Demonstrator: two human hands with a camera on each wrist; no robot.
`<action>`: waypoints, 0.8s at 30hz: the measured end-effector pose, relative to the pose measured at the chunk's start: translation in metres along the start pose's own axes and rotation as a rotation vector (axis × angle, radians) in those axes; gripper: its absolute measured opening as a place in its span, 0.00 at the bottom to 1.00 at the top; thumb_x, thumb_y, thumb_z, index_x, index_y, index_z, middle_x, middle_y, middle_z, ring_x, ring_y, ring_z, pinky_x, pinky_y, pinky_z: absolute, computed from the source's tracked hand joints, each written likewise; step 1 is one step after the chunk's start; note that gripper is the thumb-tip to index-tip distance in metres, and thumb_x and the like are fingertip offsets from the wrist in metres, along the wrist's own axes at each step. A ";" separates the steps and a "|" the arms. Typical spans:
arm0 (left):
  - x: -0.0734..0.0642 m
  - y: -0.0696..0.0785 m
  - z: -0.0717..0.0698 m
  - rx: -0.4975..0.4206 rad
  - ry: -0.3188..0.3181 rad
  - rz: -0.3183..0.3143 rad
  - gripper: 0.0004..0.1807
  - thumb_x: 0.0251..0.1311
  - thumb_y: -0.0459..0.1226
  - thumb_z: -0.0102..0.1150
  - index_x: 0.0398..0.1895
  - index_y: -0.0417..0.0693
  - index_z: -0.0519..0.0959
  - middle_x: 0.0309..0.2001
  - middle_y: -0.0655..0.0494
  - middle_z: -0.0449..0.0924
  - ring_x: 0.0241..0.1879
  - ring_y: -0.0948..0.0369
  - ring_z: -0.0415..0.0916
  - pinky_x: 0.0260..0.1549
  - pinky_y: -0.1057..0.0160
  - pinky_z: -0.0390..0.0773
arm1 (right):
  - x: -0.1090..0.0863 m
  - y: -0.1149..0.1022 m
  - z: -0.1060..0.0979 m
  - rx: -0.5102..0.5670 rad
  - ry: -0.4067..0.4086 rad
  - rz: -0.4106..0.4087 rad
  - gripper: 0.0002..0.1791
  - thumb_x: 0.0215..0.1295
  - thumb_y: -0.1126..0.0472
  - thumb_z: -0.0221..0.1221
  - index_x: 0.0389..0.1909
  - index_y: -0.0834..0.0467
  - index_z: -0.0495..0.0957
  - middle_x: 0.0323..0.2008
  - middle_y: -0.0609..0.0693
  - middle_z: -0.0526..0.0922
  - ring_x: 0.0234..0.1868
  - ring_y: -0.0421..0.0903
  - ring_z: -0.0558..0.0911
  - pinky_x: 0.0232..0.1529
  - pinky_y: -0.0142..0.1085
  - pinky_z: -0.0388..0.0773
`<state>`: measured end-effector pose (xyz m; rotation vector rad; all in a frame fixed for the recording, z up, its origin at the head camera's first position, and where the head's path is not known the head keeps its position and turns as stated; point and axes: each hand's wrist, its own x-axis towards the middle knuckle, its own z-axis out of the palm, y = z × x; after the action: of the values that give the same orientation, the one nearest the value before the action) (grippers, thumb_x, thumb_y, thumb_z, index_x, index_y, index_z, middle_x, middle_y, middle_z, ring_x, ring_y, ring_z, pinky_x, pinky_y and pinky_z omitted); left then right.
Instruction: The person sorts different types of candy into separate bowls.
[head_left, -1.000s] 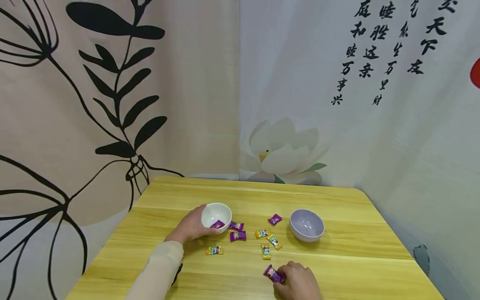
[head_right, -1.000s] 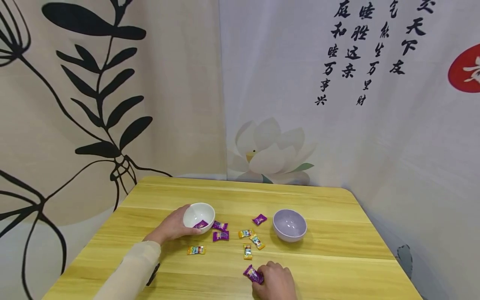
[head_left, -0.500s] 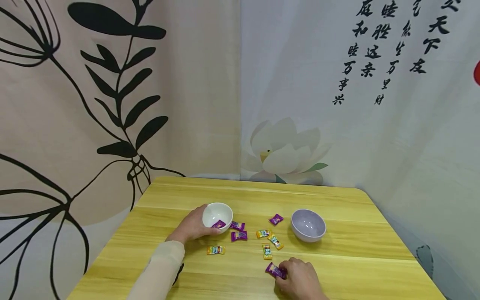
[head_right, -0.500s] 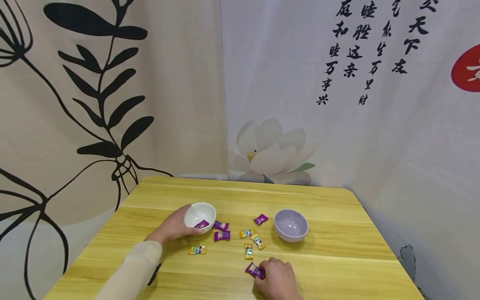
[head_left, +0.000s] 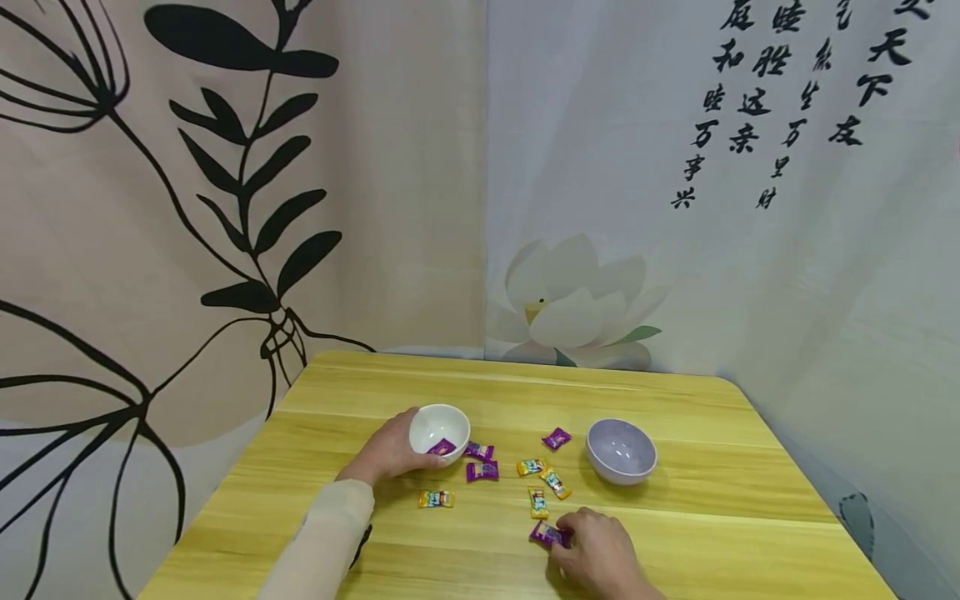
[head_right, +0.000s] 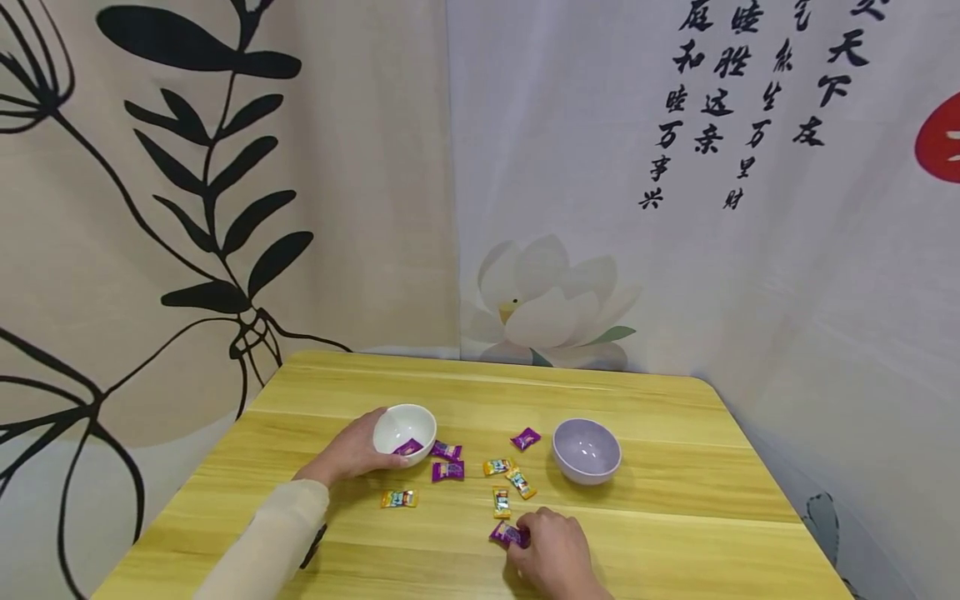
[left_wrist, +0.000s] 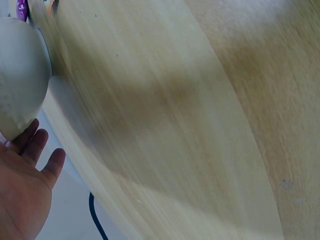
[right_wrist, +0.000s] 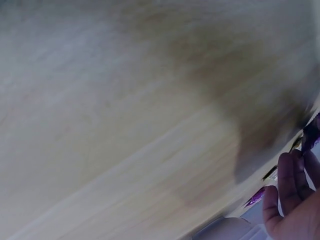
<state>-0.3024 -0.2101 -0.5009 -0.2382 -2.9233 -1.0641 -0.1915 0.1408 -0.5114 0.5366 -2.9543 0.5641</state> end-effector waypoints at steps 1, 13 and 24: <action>0.000 0.000 0.000 0.001 -0.001 0.001 0.61 0.33 0.61 0.81 0.71 0.45 0.64 0.58 0.49 0.75 0.56 0.49 0.74 0.54 0.43 0.75 | 0.000 0.000 0.000 0.006 0.003 0.002 0.16 0.44 0.55 0.68 0.37 0.55 0.86 0.30 0.44 0.81 0.30 0.43 0.78 0.36 0.43 0.77; 0.000 0.000 0.000 0.016 -0.010 -0.009 0.62 0.34 0.61 0.80 0.72 0.45 0.63 0.59 0.48 0.74 0.57 0.49 0.72 0.55 0.42 0.74 | 0.003 0.001 0.005 -0.012 0.021 -0.044 0.18 0.44 0.57 0.67 0.39 0.57 0.86 0.31 0.45 0.81 0.31 0.44 0.79 0.35 0.43 0.78; -0.001 0.001 -0.001 0.002 -0.008 0.002 0.61 0.33 0.61 0.80 0.71 0.46 0.64 0.58 0.49 0.75 0.56 0.49 0.74 0.55 0.43 0.74 | 0.004 0.002 0.007 -0.097 -0.026 -0.059 0.19 0.51 0.45 0.70 0.38 0.54 0.87 0.30 0.43 0.78 0.32 0.44 0.77 0.34 0.44 0.73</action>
<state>-0.3017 -0.2100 -0.4995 -0.2462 -2.9300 -1.0627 -0.1961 0.1381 -0.5180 0.6227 -2.9601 0.4082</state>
